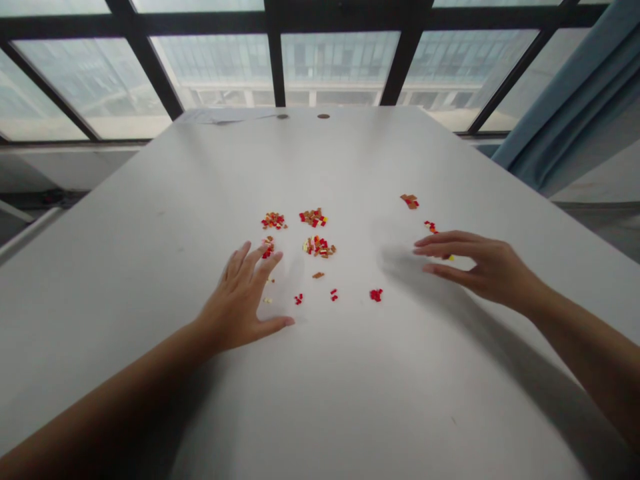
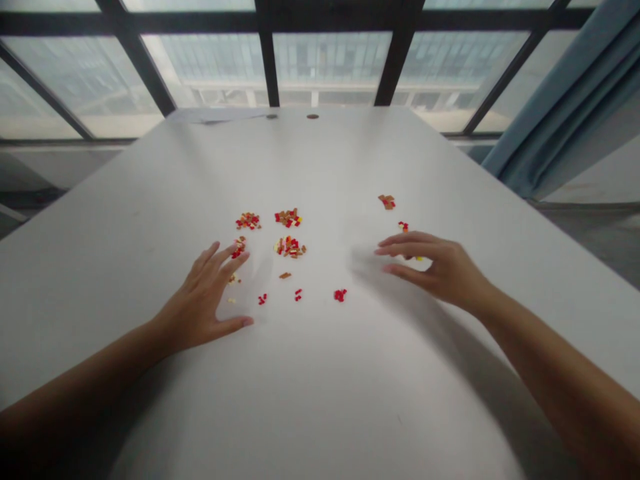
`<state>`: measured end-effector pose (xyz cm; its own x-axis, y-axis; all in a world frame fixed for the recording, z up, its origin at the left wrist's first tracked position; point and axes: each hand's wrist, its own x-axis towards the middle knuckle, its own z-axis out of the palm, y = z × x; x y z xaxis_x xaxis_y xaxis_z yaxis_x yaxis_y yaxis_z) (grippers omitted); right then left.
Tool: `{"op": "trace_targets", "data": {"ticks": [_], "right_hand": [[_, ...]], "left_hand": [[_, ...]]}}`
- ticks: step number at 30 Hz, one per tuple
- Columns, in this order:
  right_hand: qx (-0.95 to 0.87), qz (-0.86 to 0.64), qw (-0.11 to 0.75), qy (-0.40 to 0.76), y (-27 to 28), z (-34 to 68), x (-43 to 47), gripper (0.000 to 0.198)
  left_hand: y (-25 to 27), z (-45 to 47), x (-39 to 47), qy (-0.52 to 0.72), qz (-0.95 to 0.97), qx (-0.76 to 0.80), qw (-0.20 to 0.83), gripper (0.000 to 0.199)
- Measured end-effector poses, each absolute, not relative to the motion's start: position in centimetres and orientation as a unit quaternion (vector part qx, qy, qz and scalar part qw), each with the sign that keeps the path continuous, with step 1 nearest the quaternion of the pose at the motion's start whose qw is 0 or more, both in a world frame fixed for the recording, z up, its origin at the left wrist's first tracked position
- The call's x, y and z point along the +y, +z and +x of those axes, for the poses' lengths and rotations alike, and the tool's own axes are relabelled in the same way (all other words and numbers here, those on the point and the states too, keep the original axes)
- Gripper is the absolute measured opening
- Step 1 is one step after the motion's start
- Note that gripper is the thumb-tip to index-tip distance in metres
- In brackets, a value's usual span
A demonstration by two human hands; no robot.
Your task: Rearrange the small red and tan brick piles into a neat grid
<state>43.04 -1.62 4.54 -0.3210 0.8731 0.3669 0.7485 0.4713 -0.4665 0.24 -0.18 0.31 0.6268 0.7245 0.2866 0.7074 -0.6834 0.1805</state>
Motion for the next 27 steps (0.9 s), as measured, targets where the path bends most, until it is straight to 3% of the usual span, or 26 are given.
{"op": "trace_targets", "data": {"ticks": [6,16,27], "right_hand": [[-0.881,-0.388,0.208,0.174,3.6,37.6,-2.7,0.024],[-0.881,-0.357,0.289,0.111,1.9,36.2,-3.2,0.016],[-0.876,-0.38,0.29,0.07,1.6,38.7,-3.6,0.02]], "left_hand": [[0.4,0.2,-0.2,0.167,0.903,0.395,0.022,0.099],[0.3,0.2,-0.2,0.167,0.903,0.395,0.021,0.099],[0.5,0.2,-0.3,0.161,0.906,0.392,0.011,0.098]]}}
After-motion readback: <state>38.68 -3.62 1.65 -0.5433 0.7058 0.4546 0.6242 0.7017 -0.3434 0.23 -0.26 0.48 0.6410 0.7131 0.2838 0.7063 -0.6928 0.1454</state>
